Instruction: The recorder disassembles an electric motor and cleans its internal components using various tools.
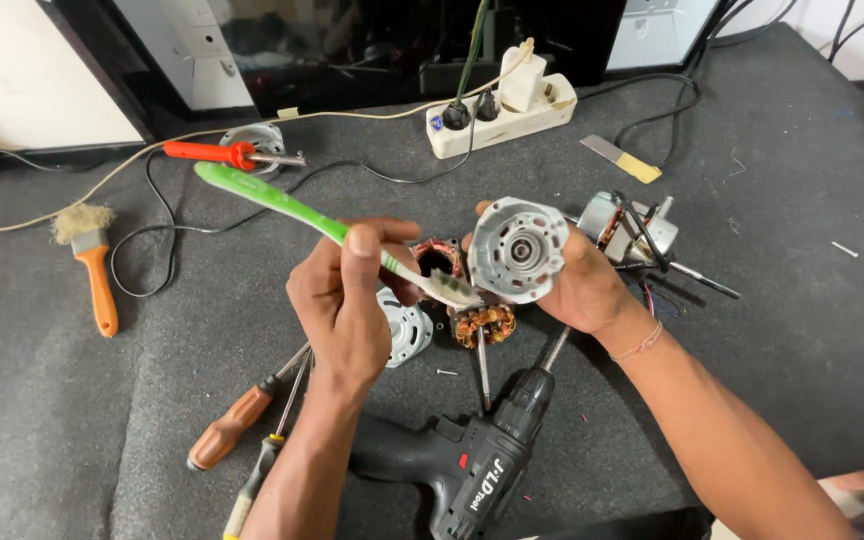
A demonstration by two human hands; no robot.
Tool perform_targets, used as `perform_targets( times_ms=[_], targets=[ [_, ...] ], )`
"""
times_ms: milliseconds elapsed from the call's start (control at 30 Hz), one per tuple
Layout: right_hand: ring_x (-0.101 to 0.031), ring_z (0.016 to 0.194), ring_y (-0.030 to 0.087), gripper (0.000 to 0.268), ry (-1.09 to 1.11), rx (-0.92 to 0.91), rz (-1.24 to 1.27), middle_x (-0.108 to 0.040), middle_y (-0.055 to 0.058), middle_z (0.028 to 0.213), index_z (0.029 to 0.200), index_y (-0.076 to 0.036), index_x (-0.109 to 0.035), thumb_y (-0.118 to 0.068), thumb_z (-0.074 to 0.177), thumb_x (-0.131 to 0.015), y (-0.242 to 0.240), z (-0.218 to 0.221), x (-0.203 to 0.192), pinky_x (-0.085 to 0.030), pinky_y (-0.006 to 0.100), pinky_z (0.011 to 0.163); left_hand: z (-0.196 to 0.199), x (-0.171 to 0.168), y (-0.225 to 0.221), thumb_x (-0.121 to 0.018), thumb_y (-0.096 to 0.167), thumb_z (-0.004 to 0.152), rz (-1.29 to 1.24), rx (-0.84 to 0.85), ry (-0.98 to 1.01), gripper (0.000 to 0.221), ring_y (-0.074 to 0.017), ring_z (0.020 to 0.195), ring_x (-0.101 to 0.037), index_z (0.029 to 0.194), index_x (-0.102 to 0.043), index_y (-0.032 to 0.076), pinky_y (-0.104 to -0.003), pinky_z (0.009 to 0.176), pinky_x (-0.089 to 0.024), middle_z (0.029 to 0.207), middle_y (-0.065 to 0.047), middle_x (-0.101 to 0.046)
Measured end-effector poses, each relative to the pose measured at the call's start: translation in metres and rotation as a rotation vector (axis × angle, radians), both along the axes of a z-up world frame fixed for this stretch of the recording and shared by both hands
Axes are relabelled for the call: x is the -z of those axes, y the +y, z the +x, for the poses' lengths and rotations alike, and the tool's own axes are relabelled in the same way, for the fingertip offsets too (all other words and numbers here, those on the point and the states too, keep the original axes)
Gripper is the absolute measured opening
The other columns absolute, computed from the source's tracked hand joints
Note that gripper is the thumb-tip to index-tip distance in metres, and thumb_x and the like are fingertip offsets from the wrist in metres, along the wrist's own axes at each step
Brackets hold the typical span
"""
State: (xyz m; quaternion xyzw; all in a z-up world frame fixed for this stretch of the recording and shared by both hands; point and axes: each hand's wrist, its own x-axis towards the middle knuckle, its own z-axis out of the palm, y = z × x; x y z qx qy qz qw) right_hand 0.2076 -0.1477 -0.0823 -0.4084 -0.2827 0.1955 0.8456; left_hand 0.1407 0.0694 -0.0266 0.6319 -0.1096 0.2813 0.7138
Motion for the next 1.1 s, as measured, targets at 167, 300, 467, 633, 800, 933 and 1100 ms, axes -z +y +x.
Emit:
perform_targets(
  times_ms=[167,300,467,633,800,933,1100],
  targets=[
    [-0.072,0.083,0.023,0.093,0.059,-0.043,0.004,-0.068,0.024,0.118,0.148,0.006,-0.041,-0.068,0.093,-0.053,-0.011,0.005,0.014,-0.063,0.031,0.057,-0.002,-0.001,-0.001,-0.07,0.007,0.095,-0.006,0.076,-0.055,0.013,-0.0202,0.048,-0.069,0.096,-0.07,-0.006,-0.029,0.042,-0.062,0.072,-0.019,-0.071],
    [-0.071,0.076,0.021,0.092,0.054,-0.001,-0.032,-0.069,0.024,0.111,0.146,0.006,-0.043,-0.069,0.092,-0.051,-0.006,0.0,0.011,-0.06,0.028,0.05,0.002,0.008,-0.006,-0.08,0.013,0.087,0.188,0.049,-0.05,0.008,-0.0125,0.054,-0.067,0.094,-0.078,0.01,-0.022,0.05,-0.058,0.074,-0.005,-0.075],
    [-0.071,0.099,0.029,0.085,-0.043,0.066,-0.096,-0.066,0.025,0.118,0.143,0.005,-0.046,-0.064,0.094,-0.047,-0.001,-0.005,0.006,-0.064,0.043,0.084,-0.004,-0.009,-0.01,-0.064,-0.002,0.093,0.548,0.127,-0.267,0.015,-0.0335,0.09,-0.074,0.105,-0.072,0.0,-0.042,0.073,-0.066,0.103,-0.021,-0.071],
    [-0.066,0.067,0.018,0.077,-0.038,0.087,-0.099,-0.07,0.021,0.093,0.139,0.003,-0.052,-0.062,0.099,-0.042,0.001,-0.004,-0.01,-0.057,0.027,0.053,-0.014,-0.023,-0.015,-0.061,0.016,0.095,0.737,0.108,-0.219,0.02,-0.0319,0.074,-0.069,0.105,-0.073,0.003,-0.043,0.059,-0.062,0.097,-0.015,-0.066],
    [-0.066,0.059,0.012,0.085,0.039,0.134,-0.145,-0.074,0.02,0.097,0.141,0.004,-0.053,-0.067,0.096,-0.041,0.003,-0.003,-0.011,-0.05,0.019,0.043,-0.008,-0.002,-0.014,-0.045,0.043,0.104,0.702,0.08,-0.153,0.042,-0.0258,0.062,-0.058,0.104,-0.077,0.015,-0.036,0.054,-0.054,0.077,-0.006,-0.055],
    [-0.066,0.056,0.018,0.085,0.12,0.141,-0.086,-0.073,0.024,0.091,0.139,0.005,-0.054,-0.067,0.096,-0.041,-0.001,-0.001,-0.009,-0.05,0.022,0.041,-0.004,-0.003,-0.019,-0.073,0.017,0.093,0.367,0.082,-0.024,0.01,-0.0151,0.049,-0.057,0.098,-0.077,0.009,-0.024,0.045,-0.045,0.065,-0.008,-0.066],
    [-0.063,0.054,0.018,0.084,0.147,0.138,-0.069,-0.074,0.025,0.096,0.138,0.007,-0.055,-0.065,0.096,-0.042,-0.002,-0.003,-0.008,-0.049,0.023,0.041,-0.003,0.006,-0.015,-0.088,0.007,0.079,0.069,0.157,0.098,0.021,-0.0101,0.044,-0.056,0.09,-0.072,-0.001,-0.02,0.041,-0.042,0.06,-0.013,-0.069]
  ],
)
